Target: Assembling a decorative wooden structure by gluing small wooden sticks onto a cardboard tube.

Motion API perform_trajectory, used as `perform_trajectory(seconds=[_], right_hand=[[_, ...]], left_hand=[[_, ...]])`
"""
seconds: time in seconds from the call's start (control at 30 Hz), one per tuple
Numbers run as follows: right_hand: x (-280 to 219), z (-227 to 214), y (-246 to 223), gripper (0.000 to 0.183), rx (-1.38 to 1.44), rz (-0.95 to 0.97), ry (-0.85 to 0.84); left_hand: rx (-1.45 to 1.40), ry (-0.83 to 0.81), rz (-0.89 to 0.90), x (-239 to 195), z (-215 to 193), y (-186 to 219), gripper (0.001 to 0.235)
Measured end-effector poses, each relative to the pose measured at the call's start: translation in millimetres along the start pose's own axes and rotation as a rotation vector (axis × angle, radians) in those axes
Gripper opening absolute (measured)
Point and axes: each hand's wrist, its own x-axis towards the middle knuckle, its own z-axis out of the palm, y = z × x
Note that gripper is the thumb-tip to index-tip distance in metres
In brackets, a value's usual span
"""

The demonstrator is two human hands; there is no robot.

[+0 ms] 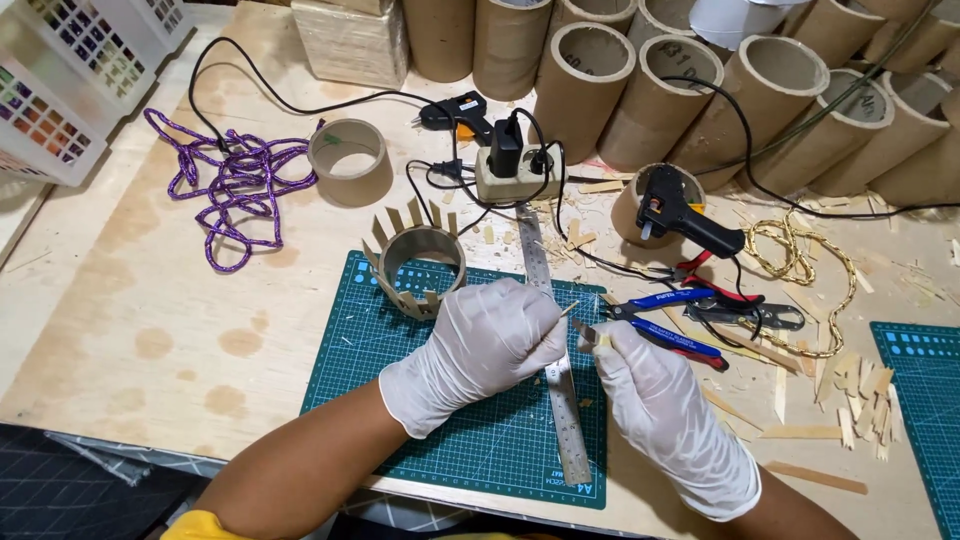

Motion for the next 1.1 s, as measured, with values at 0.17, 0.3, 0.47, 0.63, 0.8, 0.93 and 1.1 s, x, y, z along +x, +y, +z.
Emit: perform_trajectory(seconds=[0.17,0.3,0.47,0.63,0.8,0.93,1.1], right_hand=[[-4,7,11,0.032,-0.05,0.024,0.024],[-7,13,25,0.034,-0.052,0.014,0.055],[-1,5,22,0.032,-0.131,0.046,-0.034],[6,3,19,0.038,-0.27,0.106,-0.052],[13,-1,19,0.041,-0.29,0.106,0.029],[18,-5,19,0.051,-0.413,0.188,-0.07],[27,-12,3,0.057,-0.447,0.291,-0.179]], left_hand=[[0.047,-0.018,0.038,0,1,-1,0.018],[0.106,-0.019,0.055,1,0,-1,0.02],[0.177,-0.044,0.073,-2,5,-2,0.022],[0.238,-0.081,0.071,-6,14,-4,0.021],[0.237,-0.265,0.009,-5,18,-3,0.025],[0.299,-0.261,-0.005,-7,25,-4,0.027],[0.355,-0.294,-0.008,-2,26,0,0.026]])
